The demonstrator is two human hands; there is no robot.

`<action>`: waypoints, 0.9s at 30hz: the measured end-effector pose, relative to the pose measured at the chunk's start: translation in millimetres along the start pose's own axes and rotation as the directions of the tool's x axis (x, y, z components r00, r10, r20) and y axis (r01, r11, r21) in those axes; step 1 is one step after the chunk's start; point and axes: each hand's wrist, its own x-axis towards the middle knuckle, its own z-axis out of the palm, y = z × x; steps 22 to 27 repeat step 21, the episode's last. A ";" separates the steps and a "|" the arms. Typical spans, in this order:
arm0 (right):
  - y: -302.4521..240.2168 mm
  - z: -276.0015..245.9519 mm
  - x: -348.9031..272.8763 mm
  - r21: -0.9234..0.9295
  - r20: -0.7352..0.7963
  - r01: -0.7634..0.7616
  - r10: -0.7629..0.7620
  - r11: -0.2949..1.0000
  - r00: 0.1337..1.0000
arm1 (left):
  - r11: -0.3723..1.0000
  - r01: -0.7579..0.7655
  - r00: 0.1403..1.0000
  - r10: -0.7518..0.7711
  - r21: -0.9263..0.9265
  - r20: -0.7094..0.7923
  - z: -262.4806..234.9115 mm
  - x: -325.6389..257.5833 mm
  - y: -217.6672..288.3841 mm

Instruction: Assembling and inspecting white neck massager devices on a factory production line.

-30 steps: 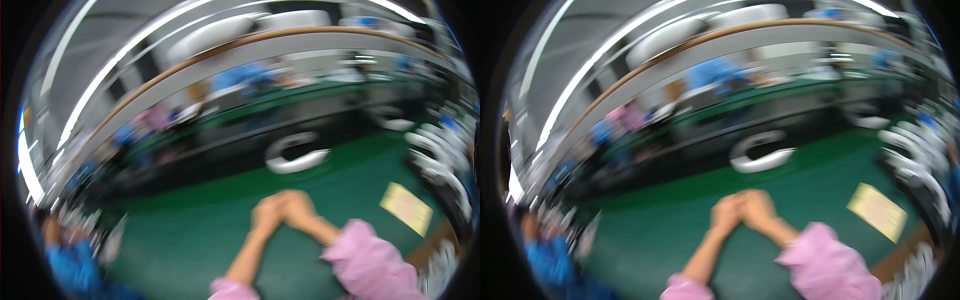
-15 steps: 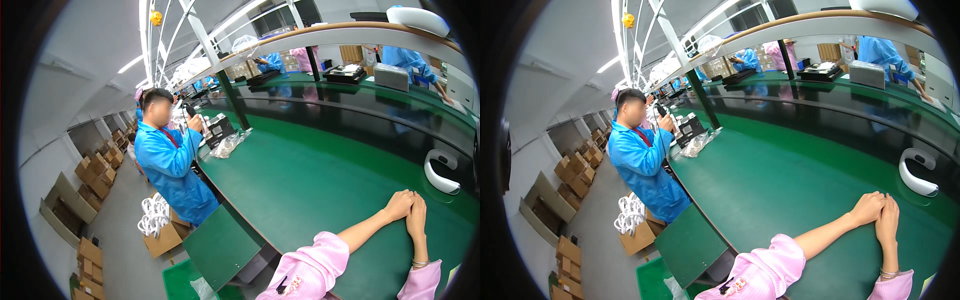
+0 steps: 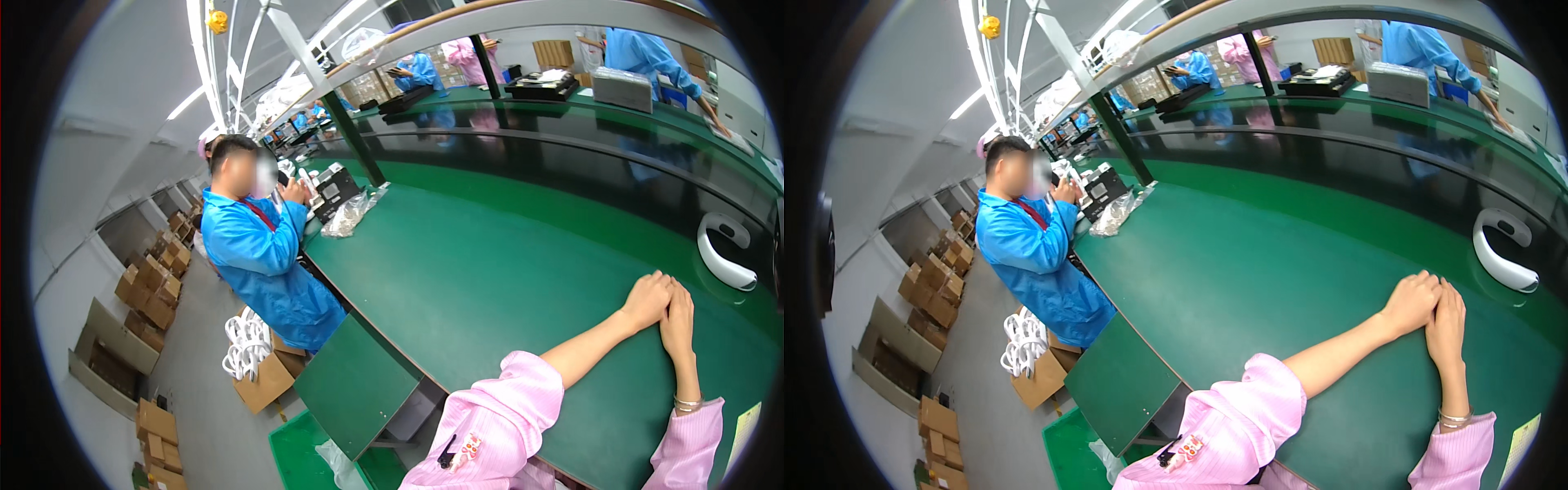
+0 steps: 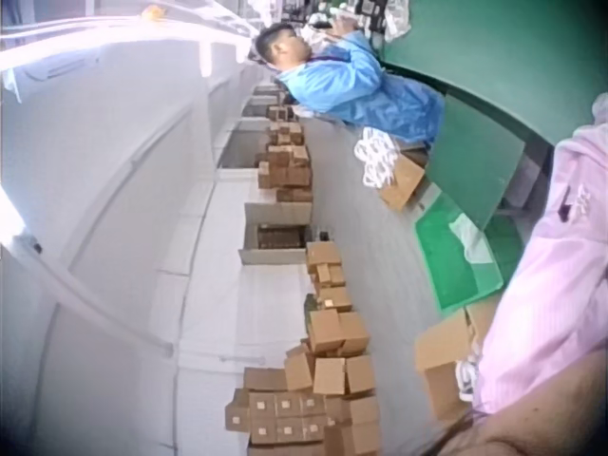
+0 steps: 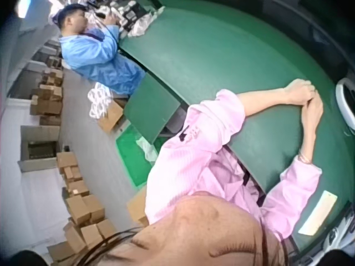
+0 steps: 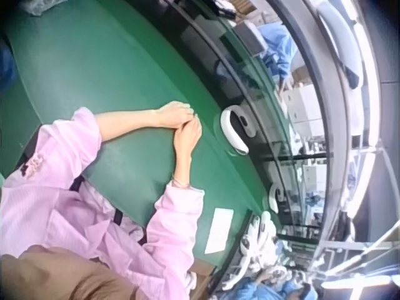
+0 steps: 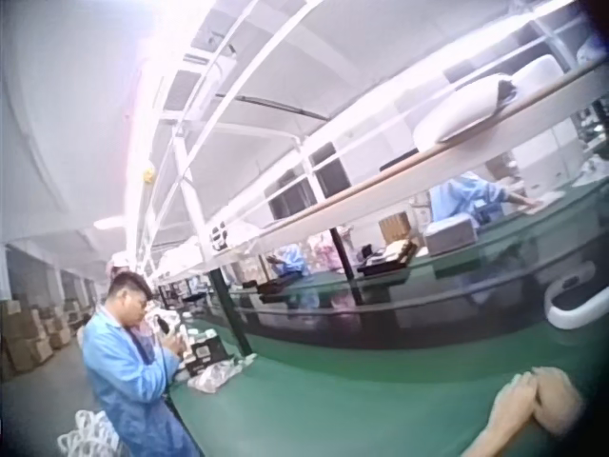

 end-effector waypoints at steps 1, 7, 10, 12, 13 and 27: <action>1.5 -0.9 0.3 -0.010 -0.011 0.013 -0.013 1.000 1.000 | 0.999 0.046 0.999 -0.046 0.020 0.019 -4.7 1.7 -1.1; -12.4 -6.7 -5.9 0.053 -0.053 -0.036 0.039 0.998 0.998 | 0.971 0.212 0.971 -0.222 0.107 0.087 -6.8 -3.9 5.5; -14.1 -5.2 1.1 0.041 -0.052 -0.007 0.010 0.999 0.999 | 0.972 0.182 0.981 -0.190 0.151 0.043 -9.1 1.3 -0.2; -5.6 -1.0 -0.5 0.001 -0.057 0.019 -0.019 1.000 0.998 | 0.975 0.186 0.980 -0.194 0.118 0.053 -5.3 1.7 -2.5; -1.8 3.8 -3.7 -0.014 -0.067 0.029 -0.030 0.999 0.997 | 0.974 0.200 0.975 -0.208 0.103 0.076 -4.4 -1.4 -1.2; -23.1 -14.0 3.6 0.168 0.073 -0.219 0.209 0.961 0.975 | 0.891 0.438 0.873 -0.390 -0.120 0.294 -27.7 7.9 10.1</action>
